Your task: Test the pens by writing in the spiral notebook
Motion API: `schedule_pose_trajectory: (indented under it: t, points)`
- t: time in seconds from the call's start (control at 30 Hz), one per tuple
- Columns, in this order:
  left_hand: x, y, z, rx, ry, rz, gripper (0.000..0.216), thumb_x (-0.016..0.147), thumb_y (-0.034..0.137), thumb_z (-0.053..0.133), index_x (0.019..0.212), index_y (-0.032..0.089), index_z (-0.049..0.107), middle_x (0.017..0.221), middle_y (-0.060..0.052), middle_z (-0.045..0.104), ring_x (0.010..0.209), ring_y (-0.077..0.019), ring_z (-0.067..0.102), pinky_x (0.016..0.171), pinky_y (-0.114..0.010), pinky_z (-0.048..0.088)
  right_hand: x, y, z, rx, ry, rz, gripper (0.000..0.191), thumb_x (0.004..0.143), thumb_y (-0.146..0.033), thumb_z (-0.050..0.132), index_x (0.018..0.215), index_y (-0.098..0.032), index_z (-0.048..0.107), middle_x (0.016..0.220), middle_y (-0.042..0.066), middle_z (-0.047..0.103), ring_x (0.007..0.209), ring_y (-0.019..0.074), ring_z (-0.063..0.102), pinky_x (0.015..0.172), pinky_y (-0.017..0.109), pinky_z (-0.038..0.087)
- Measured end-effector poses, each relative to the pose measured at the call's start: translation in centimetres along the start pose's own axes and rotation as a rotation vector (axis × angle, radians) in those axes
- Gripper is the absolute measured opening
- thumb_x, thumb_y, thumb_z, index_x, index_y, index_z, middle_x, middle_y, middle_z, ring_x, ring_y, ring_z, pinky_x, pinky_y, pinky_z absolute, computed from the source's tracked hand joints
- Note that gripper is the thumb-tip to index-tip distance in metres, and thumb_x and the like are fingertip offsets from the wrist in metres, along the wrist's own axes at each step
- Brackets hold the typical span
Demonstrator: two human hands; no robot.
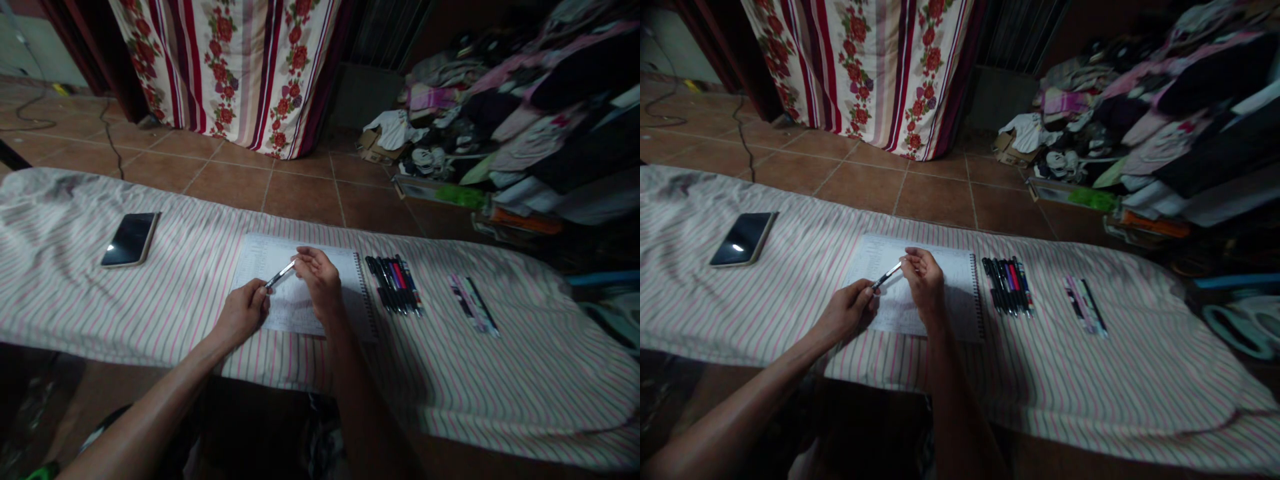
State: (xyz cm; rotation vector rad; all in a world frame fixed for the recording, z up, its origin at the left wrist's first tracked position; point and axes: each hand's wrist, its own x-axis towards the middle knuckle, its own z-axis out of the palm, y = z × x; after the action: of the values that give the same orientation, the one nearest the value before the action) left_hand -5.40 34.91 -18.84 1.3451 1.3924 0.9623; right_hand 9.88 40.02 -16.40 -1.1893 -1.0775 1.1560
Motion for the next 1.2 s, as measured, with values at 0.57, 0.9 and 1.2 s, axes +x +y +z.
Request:
schedule_pose_trajectory:
  t: [0.57, 0.9, 1.2]
  points:
    - [0.01, -0.21, -0.05, 0.025, -0.017, 0.010, 0.027, 0.085, 0.038, 0.042, 0.084, 0.018, 0.059, 0.059, 0.000, 0.056, 0.048, -0.0119, 0.050, 0.050, -0.024, 0.038, 0.24, 0.54, -0.11, 0.040, -0.013, -0.018, 0.040, 0.065, -0.035, 0.066, 0.100, -0.018, 0.056, 0.080, 0.001, 0.062, 0.069, 0.0132, 0.059, 0.061, 0.026, 0.043]
    - [-0.03, -0.24, 0.13, -0.085, -0.050, -0.028, 0.032, 0.084, 0.042, 0.045, 0.089, 0.015, 0.062, 0.063, -0.002, 0.059, 0.049, -0.0105, 0.049, 0.047, -0.022, 0.037, 0.09, 0.18, -0.30, 0.003, -0.024, -0.039, 0.039, 0.071, -0.033, 0.060, 0.107, -0.018, 0.055, 0.100, 0.008, 0.068, 0.088, 0.0177, 0.061, 0.067, 0.028, 0.046]
    - [-0.12, 0.43, 0.38, -0.216, -0.057, -0.066, 0.041, 0.080, 0.040, 0.053, 0.112, 0.015, 0.059, 0.072, -0.003, 0.063, 0.056, -0.0110, 0.052, 0.051, -0.022, 0.040, -0.23, -0.23, -0.03, 0.128, -0.004, 0.036, 0.042, 0.067, -0.033, 0.064, 0.106, -0.020, 0.055, 0.097, 0.004, 0.066, 0.076, 0.0149, 0.065, 0.057, 0.024, 0.050]
